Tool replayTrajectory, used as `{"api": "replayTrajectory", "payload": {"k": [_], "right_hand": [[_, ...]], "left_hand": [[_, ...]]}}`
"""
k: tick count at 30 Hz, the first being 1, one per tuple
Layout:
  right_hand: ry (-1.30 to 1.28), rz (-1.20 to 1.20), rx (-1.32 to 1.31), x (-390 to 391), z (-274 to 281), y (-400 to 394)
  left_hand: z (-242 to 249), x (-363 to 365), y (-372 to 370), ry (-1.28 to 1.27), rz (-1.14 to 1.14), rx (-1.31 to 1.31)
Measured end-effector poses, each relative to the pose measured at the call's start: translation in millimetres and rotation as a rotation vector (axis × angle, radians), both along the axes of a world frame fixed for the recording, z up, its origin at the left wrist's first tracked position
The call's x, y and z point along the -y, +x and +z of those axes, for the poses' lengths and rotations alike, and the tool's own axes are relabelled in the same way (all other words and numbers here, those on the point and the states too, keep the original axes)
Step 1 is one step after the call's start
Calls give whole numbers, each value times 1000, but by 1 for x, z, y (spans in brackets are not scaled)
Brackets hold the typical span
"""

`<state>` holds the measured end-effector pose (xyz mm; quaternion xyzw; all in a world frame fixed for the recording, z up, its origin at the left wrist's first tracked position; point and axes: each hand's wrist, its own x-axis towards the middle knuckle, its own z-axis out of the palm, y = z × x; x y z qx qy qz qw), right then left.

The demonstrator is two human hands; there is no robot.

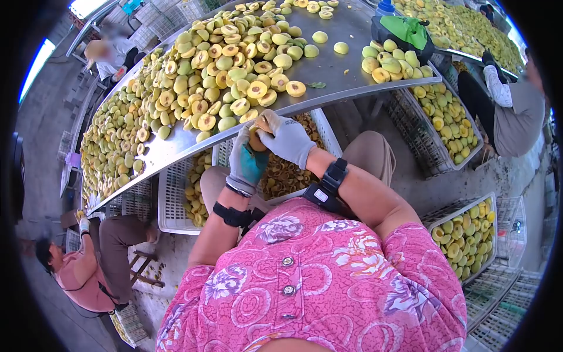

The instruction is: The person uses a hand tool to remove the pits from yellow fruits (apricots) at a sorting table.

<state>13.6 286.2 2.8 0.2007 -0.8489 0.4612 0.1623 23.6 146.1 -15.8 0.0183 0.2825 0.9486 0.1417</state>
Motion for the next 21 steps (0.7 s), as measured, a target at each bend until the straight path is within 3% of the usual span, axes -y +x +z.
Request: {"api": "replayTrajectory", "payload": {"k": [5,8,10,11,12,14,16,21], "right_hand": [[76,11,1,-5,-5,0],[-102,107,76,-5,-3,7],[-133,242,298,-7,9,22],[-82,233,757,-15,24,32],[-84,234,758,-14,22,33],[-367,273,828,-11,17,34],[-380,274,779,-9,21,33],[-268,237,667,-1,25,29]], "left_hand": [[-7,-6,-7,-5,49,-42],[-2,3,-23,20,118,21],[1,12,-28,8,169,72],[4,17,-27,20,164,65],[5,19,-24,34,160,65],[6,14,-21,81,127,70],[-6,11,-21,-183,235,-127],[-14,11,-27,-18,133,-57]]}}
